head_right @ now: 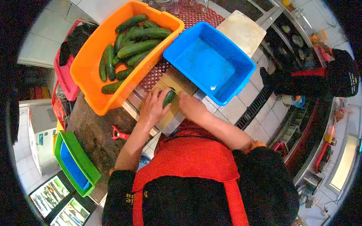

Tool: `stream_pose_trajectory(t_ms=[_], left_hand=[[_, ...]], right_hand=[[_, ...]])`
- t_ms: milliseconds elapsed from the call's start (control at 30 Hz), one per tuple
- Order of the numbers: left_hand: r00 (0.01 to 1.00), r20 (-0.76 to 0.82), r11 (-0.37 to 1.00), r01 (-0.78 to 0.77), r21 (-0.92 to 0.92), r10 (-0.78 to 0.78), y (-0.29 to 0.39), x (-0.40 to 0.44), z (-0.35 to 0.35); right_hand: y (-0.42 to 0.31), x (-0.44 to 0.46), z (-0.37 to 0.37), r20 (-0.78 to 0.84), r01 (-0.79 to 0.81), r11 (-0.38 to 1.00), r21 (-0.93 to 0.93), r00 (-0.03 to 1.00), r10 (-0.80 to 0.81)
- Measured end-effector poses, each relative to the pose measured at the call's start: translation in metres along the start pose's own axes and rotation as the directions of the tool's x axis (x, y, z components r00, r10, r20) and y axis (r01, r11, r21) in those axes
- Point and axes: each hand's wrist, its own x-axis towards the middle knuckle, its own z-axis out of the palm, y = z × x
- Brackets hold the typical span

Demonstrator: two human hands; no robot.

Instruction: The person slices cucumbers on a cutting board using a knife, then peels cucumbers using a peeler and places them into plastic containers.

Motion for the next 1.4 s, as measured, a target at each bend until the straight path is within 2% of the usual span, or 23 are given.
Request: stream_pose_trajectory(t_ms=[33,67,133,167,200,233,300,367,433,467,500,567,633,667,700,767,800,900,967,1033,1100,1200,1400], left_hand=[[1.000,0.004,1.000,-0.003,-0.005,0.003,0.000,0.001,0.000],[1.000,0.008,1.000,0.010,-0.020,-0.010,0.000,0.001,0.000],[1.000,0.006,0.999,0.028,-0.027,-0.028,-0.003,0.001,0.000],[1.000,0.009,0.999,0.029,-0.044,-0.029,-0.006,0.001,0.002],[0.999,0.016,0.997,0.034,-0.066,-0.033,-0.007,-0.002,0.004],[0.999,0.009,0.997,0.047,-0.067,-0.047,-0.006,-0.004,-0.004],[0.935,-0.351,0.963,-0.054,-0.264,-0.044,0.004,-0.008,-0.042],[0.807,-0.517,0.877,0.002,-0.481,-0.285,0.020,-0.034,-0.084],[0.735,-0.527,0.759,-0.025,-0.651,-0.427,0.028,-0.062,-0.104],[0.822,-0.465,0.841,0.030,-0.540,-0.329,0.006,-0.082,-0.093],[0.823,-0.468,0.845,0.029,-0.534,-0.323,-0.001,-0.093,-0.075],[0.869,-0.332,0.872,0.198,-0.447,-0.367,-0.013,-0.111,-0.039],[0.898,-0.321,0.911,0.170,-0.376,-0.300,-0.025,-0.121,-0.014],[0.892,-0.239,0.859,0.248,-0.447,-0.382,-0.025,-0.127,-0.007],[0.893,-0.244,0.861,0.243,-0.448,-0.379,-0.022,-0.121,-0.012],[0.943,-0.282,0.982,0.148,-0.118,-0.176,-0.010,-0.098,-0.030],[0.955,-0.241,0.976,0.129,-0.175,-0.170,-0.001,-0.082,-0.033],[0.970,-0.235,0.992,0.031,-0.124,-0.060,0.012,-0.032,-0.021],[0.993,-0.037,0.988,0.111,-0.108,-0.115,0.010,-0.014,-0.002],[0.992,-0.101,0.997,0.065,-0.050,-0.070,0.002,-0.013,0.005],[0.988,-0.140,0.994,0.050,-0.096,-0.063,-0.003,-0.014,0.009],[0.989,-0.134,0.989,0.041,-0.145,-0.060,-0.005,-0.015,0.005],[0.991,-0.133,0.988,0.015,-0.153,-0.035,-0.004,-0.013,0.006]], right_hand=[[0.008,0.003,0.014,0.004,-0.006,1.000,0.001,1.000,0.006],[0.017,0.006,0.035,-0.146,0.102,0.994,-0.042,0.983,-0.107],[0.022,-0.001,0.038,-0.290,0.210,0.973,-0.100,0.929,-0.230],[0.028,-0.019,0.033,-0.094,0.069,0.998,0.011,0.993,-0.067],[0.030,-0.041,0.025,0.129,-0.095,0.992,0.088,0.988,0.083],[0.030,-0.062,0.016,0.175,-0.140,0.979,0.147,0.978,0.114],[0.039,-0.076,0.001,0.217,-0.184,0.961,0.206,0.966,0.139],[0.043,-0.089,-0.004,0.282,-0.186,0.930,0.319,0.955,0.094],[0.042,-0.089,-0.010,0.233,-0.196,0.926,0.323,0.965,0.123],[0.045,-0.088,-0.008,0.211,-0.164,0.917,0.362,0.973,0.091],[0.047,-0.088,-0.005,0.189,-0.136,0.905,0.404,0.980,0.063],[0.049,-0.088,0.002,0.156,-0.128,0.904,0.407,0.985,0.070],[0.046,-0.089,0.001,0.125,-0.127,0.904,0.407,0.989,0.083],[0.043,-0.089,-0.004,0.114,-0.097,0.897,0.432,0.992,0.053],[0.040,-0.088,-0.008,0.102,-0.069,0.888,0.455,0.995,0.025],[0.036,-0.084,-0.009,0.074,-0.072,0.911,0.407,0.996,0.045],[0.033,-0.079,-0.009,0.053,-0.071,0.930,0.361,0.997,0.056],[0.021,-0.058,-0.009,-0.018,-0.043,0.959,0.279,0.999,0.050],[0.015,-0.048,-0.001,-0.040,-0.048,0.974,0.222,0.998,0.058],[0.010,-0.041,-0.001,-0.074,-0.058,0.982,0.177,0.995,0.072],[0.007,-0.041,-0.004,-0.007,-0.067,0.989,0.132,0.998,0.068],[0.001,-0.048,-0.012,0.048,-0.075,0.991,0.107,0.996,0.070],[0.006,-0.015,0.003,-0.006,0.018,0.989,0.146,1.000,-0.018]])
